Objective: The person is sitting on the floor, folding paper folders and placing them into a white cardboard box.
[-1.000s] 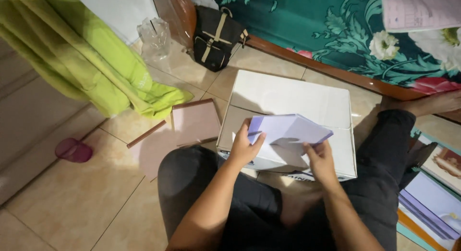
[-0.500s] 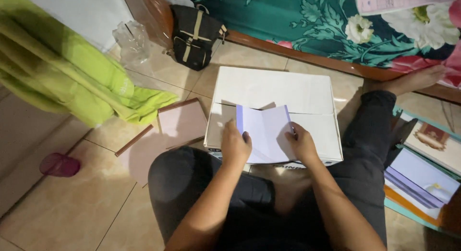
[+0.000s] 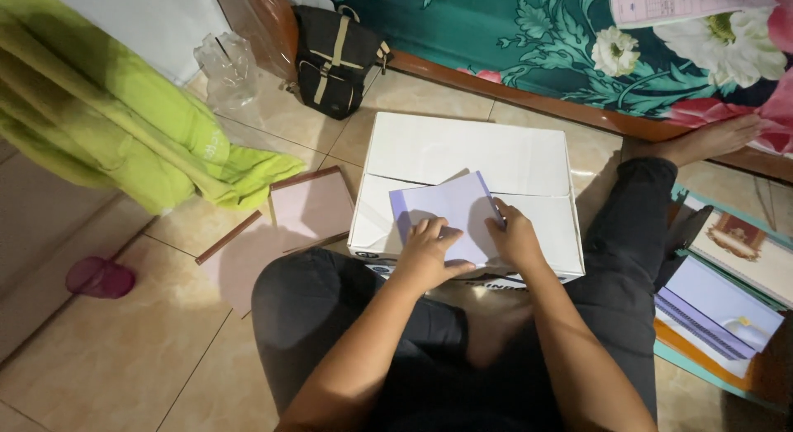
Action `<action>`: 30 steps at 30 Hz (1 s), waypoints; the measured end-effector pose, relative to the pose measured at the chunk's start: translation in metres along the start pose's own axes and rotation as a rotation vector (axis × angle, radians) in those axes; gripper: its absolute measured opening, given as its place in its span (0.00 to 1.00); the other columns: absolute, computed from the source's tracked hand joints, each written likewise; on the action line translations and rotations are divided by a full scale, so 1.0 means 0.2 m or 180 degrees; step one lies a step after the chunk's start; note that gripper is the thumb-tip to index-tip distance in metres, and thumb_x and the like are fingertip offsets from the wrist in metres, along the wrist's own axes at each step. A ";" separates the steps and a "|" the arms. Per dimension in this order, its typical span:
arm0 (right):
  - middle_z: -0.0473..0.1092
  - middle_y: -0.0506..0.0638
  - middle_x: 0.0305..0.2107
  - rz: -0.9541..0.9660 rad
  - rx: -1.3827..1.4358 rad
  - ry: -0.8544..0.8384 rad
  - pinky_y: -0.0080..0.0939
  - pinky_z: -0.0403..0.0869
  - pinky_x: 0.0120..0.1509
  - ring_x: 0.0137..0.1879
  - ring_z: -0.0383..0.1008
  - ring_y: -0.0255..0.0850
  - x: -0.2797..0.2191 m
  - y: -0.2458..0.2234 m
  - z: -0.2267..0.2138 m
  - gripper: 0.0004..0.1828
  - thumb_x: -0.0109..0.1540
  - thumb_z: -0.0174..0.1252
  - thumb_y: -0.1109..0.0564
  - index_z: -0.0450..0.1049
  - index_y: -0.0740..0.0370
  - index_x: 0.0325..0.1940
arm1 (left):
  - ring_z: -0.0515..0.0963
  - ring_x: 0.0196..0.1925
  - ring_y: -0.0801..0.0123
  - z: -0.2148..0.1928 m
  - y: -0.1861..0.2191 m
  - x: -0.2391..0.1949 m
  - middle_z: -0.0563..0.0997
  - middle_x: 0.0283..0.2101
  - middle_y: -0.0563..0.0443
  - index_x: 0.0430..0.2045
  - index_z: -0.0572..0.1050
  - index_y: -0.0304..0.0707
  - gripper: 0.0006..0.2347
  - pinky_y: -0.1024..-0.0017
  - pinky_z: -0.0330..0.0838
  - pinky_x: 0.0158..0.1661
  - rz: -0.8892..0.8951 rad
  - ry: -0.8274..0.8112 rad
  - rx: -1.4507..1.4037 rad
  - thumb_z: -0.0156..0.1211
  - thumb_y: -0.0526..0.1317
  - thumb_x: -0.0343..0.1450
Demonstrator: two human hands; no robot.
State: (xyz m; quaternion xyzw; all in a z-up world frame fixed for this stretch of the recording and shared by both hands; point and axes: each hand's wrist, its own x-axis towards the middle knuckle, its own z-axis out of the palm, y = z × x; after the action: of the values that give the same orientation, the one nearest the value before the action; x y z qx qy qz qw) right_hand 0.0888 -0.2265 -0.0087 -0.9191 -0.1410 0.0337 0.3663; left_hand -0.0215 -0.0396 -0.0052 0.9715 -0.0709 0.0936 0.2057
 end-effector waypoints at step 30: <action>0.68 0.57 0.64 -0.1118 -0.0944 -0.1246 0.54 0.67 0.72 0.73 0.62 0.54 -0.31 -0.40 -0.02 0.24 0.68 0.44 0.57 0.70 0.59 0.67 | 0.44 0.80 0.44 -0.19 -0.06 0.02 0.53 0.77 0.35 0.70 0.62 0.42 0.23 0.39 0.31 0.71 -0.1095 -0.0704 0.0124 0.38 0.47 0.78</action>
State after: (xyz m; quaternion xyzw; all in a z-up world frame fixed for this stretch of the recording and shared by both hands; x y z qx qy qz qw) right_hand 0.0114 -0.1911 0.0451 -0.9001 -0.3692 0.1254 0.1942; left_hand -0.0219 -0.0140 0.0248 0.9775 0.0757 -0.0488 0.1909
